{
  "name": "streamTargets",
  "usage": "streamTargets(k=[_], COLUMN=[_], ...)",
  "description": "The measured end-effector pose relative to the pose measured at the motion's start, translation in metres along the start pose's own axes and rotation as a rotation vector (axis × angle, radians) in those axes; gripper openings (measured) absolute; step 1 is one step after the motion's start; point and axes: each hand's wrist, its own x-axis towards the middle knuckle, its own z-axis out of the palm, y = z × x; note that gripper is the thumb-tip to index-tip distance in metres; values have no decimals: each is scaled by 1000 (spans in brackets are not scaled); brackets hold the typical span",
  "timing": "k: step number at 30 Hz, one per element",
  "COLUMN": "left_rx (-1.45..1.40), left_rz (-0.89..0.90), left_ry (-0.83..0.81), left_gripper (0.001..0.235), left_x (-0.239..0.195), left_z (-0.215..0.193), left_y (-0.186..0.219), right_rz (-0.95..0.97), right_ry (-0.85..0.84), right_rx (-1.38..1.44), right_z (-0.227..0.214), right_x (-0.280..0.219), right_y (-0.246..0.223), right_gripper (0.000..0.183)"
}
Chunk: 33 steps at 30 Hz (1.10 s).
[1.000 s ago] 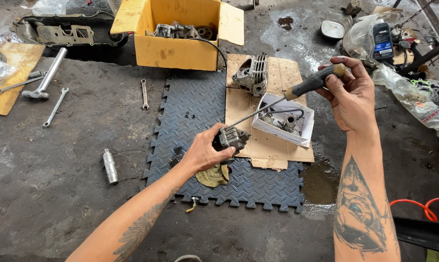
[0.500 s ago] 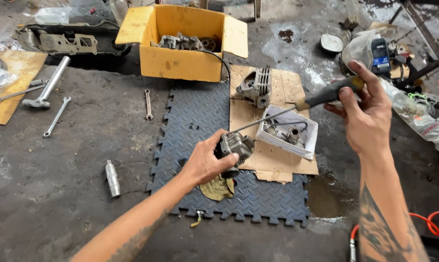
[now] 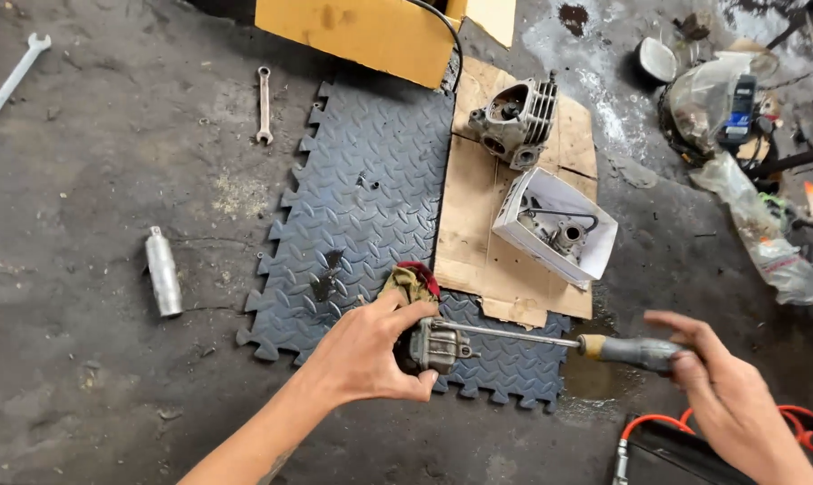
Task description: The person is seen cleaning a motorcycle carburetor with a red rag and then using a screwdriver to tighten or adjust the screws on the unit.
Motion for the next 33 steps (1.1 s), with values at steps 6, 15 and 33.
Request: streamTargets(k=[6,15,33], left_rx=[230,281,274], left_rz=[96,122,117], left_ry=[-58,-30,-101], left_gripper=[69,72,76], left_x=[46,52,45], left_z=[-19,-23,-14], left_y=[-29,-29,-11], right_rz=[-202,-153,-1032], right_ry=[-90,-78,474], right_rx=[204,197,-25], right_z=[50,66,63], right_x=[36,52,47], right_y=[35,9,49], right_gripper=[36,63,41])
